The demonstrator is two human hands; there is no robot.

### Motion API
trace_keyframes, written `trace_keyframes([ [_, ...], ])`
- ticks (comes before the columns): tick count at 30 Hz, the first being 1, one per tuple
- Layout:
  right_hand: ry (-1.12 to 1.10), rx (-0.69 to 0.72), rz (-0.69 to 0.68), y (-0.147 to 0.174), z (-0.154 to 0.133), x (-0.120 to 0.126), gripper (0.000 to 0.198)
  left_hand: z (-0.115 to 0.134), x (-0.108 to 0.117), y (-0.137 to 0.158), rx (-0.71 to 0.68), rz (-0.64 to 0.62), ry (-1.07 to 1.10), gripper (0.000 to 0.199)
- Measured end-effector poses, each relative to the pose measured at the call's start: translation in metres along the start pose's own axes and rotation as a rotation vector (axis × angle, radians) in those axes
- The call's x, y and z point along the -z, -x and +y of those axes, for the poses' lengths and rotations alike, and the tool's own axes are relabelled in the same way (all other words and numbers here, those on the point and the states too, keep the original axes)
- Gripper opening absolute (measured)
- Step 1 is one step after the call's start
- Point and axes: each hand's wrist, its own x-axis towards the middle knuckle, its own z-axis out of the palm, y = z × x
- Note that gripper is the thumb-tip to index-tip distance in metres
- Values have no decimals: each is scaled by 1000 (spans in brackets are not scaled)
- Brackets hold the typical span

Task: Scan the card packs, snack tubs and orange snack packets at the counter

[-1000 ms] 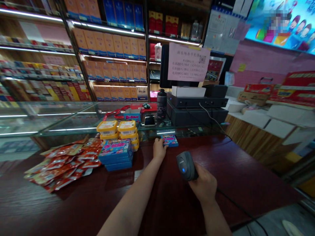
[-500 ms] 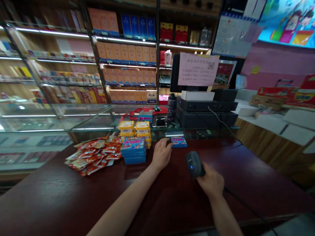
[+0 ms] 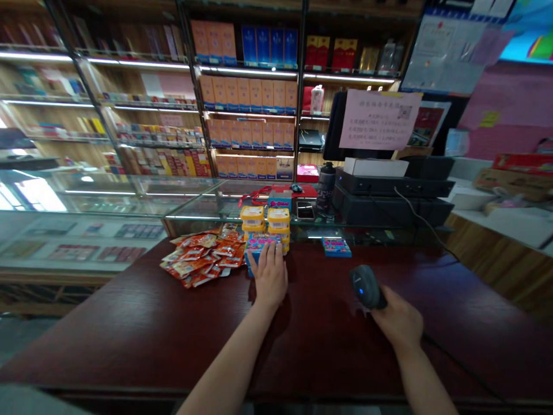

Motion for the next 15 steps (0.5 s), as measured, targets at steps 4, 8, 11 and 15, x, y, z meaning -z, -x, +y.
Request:
trace_keyframes([
  [4,25,-22,-14,0,1,-2,19,-2,4,0,16,32,15,46],
  [8,27,-35,-31,0,1,-2,23,-5,12,-2,-64,71,19,37],
  [11,32,-53,-47,-1,0,-1,24,-7,18,-3,-227,145,-39,35],
  [15,8,-74,-62,-2,0,1,22,-1,23,-7,-465,279,-150,36],
])
